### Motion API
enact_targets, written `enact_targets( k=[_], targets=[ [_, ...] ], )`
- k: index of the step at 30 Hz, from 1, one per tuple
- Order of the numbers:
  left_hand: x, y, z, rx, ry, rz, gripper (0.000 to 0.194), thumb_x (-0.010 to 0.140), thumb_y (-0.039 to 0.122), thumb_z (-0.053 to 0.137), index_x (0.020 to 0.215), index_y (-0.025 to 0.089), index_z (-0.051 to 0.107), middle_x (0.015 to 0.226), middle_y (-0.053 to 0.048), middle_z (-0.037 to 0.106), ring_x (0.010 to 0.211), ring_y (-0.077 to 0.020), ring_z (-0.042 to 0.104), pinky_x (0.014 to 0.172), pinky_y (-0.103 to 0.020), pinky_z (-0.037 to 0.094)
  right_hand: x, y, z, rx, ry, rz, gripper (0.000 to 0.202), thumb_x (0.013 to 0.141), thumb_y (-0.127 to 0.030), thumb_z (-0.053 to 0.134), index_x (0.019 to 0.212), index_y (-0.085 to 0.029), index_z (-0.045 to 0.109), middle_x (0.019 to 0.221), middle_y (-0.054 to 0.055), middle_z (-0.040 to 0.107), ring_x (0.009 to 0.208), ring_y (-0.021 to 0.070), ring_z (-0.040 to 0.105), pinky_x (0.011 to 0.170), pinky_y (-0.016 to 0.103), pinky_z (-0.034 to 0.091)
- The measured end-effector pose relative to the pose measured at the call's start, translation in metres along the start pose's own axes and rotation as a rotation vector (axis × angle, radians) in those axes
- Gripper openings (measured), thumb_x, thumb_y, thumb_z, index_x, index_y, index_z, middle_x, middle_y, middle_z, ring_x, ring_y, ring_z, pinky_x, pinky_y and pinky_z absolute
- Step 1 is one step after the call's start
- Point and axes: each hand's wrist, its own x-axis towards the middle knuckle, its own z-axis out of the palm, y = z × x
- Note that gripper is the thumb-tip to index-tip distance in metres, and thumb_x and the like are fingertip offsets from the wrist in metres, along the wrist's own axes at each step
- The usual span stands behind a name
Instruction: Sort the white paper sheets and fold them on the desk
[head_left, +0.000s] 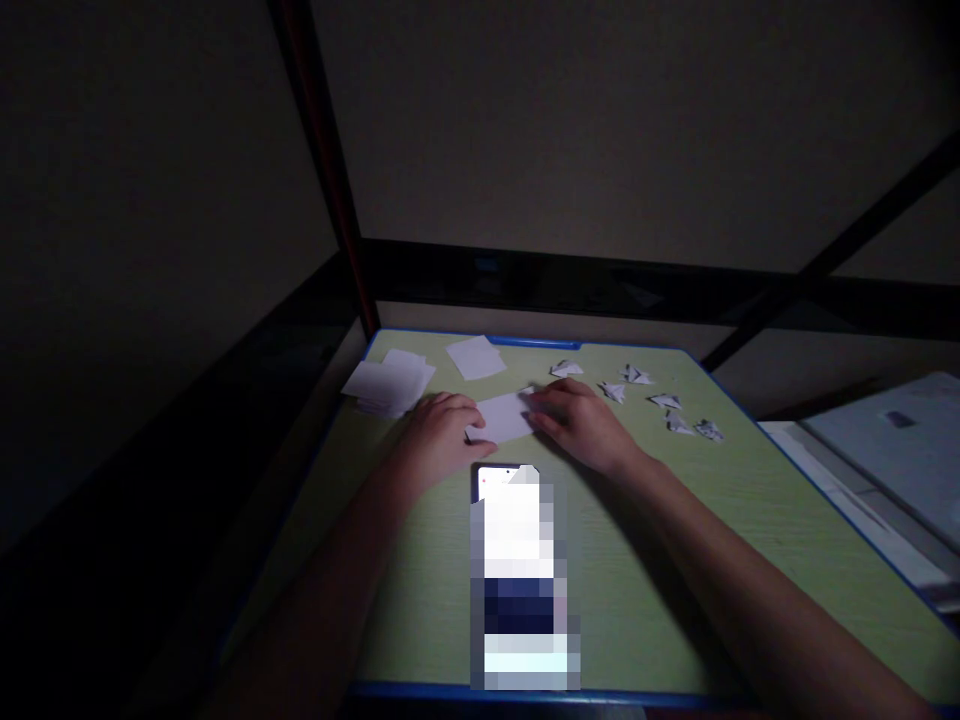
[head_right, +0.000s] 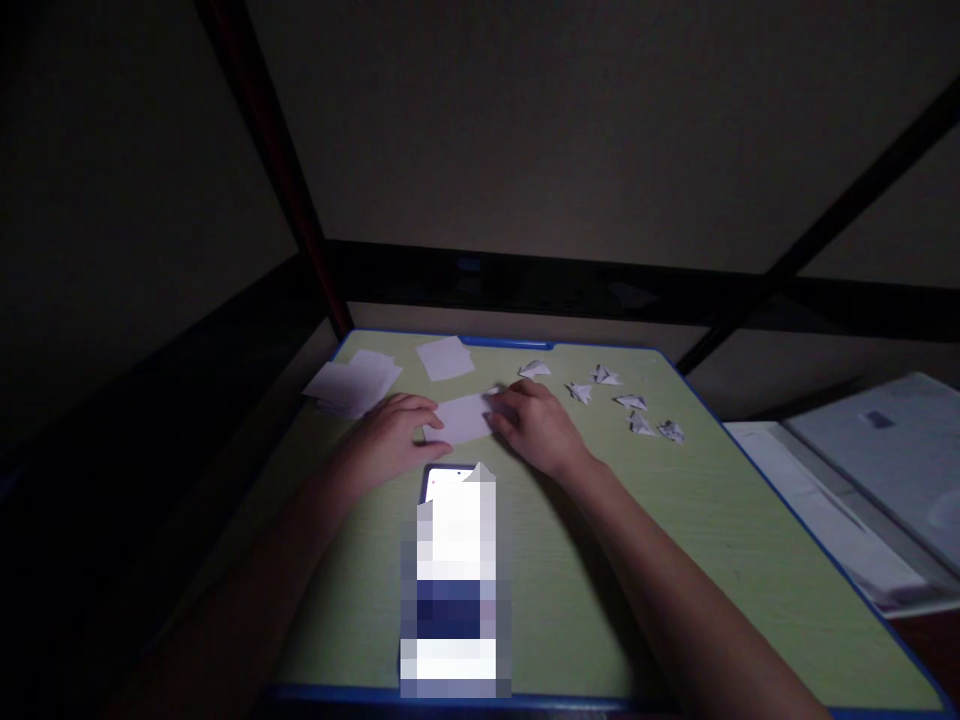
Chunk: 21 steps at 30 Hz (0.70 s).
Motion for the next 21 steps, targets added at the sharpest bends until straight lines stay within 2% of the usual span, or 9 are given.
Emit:
enact_targets(
  k=[3, 5, 9, 14, 18, 21],
  targets=[
    [0.000, 0.002, -0.001, 0.004, -0.017, -0.007, 0.023, 0.069, 0.030, 0.078, 0.088, 0.019, 0.072, 0.107, -0.006, 0.070, 0.101, -0.0240, 0.061, 0.092, -0.038, 0.047, -0.002, 0.006, -0.009, 0.029, -0.095, -0.256, 0.026, 0.086, -0.030, 0.062, 0.107, -0.019, 0.073, 0.112, 0.012, 0.067, 0.106, 0.0239, 0.061, 0.096, 0.036, 0.047],
    [0.000, 0.002, -0.002, 0.005, -0.028, -0.005, 0.023, 0.069, 0.029, 0.077, 0.090, 0.019, 0.072, 0.109, -0.006, 0.069, 0.102, -0.0240, 0.061, 0.093, -0.038, 0.046, -0.002, 0.008, -0.013, 0.016, -0.147, -0.333, 0.025, 0.085, -0.026, 0.063, 0.106, -0.018, 0.074, 0.112, 0.012, 0.068, 0.106, 0.0244, 0.062, 0.095, 0.037, 0.048],
    [-0.001, 0.002, -0.002, 0.002, -0.037, 0.007, 0.021, 0.070, 0.027, 0.075, 0.090, 0.020, 0.071, 0.108, -0.005, 0.069, 0.102, -0.0234, 0.061, 0.092, -0.037, 0.046, 0.003, 0.007, -0.018, -0.038, -0.189, -0.391, 0.024, 0.086, -0.025, 0.061, 0.105, -0.020, 0.074, 0.106, 0.011, 0.070, 0.097, 0.0231, 0.065, 0.090, 0.037, 0.050],
    [-0.001, 0.001, -0.001, -0.010, 0.008, 0.024, 0.013, 0.075, 0.025, 0.070, 0.086, 0.020, 0.071, 0.104, -0.006, 0.071, 0.099, -0.0234, 0.062, 0.090, -0.037, 0.048, 0.007, 0.005, -0.021, -0.095, -0.220, -0.419, 0.022, 0.088, -0.026, 0.057, 0.101, -0.024, 0.075, 0.099, 0.006, 0.070, 0.088, 0.0221, 0.065, 0.082, 0.038, 0.050],
    [0.002, 0.001, -0.002, -0.012, -0.001, 0.025, 0.007, 0.079, 0.023, 0.066, 0.082, 0.021, 0.072, 0.099, -0.005, 0.072, 0.096, -0.0232, 0.063, 0.089, -0.037, 0.048, 0.005, 0.006, -0.021, -0.134, -0.223, -0.426, 0.027, 0.092, -0.030, 0.049, 0.100, -0.023, 0.073, 0.100, 0.006, 0.068, 0.089, 0.0216, 0.063, 0.083, 0.037, 0.048],
    [0.004, 0.001, -0.002, -0.022, -0.025, 0.039, 0.014, 0.085, 0.022, 0.060, 0.079, 0.021, 0.072, 0.092, -0.005, 0.073, 0.093, -0.0225, 0.064, 0.087, -0.037, 0.048, 0.002, 0.005, -0.020, -0.176, -0.202, -0.417, 0.029, 0.093, -0.029, 0.045, 0.099, -0.019, 0.071, 0.095, 0.008, 0.067, 0.085, 0.0217, 0.062, 0.082, 0.038, 0.047]
  ],
)
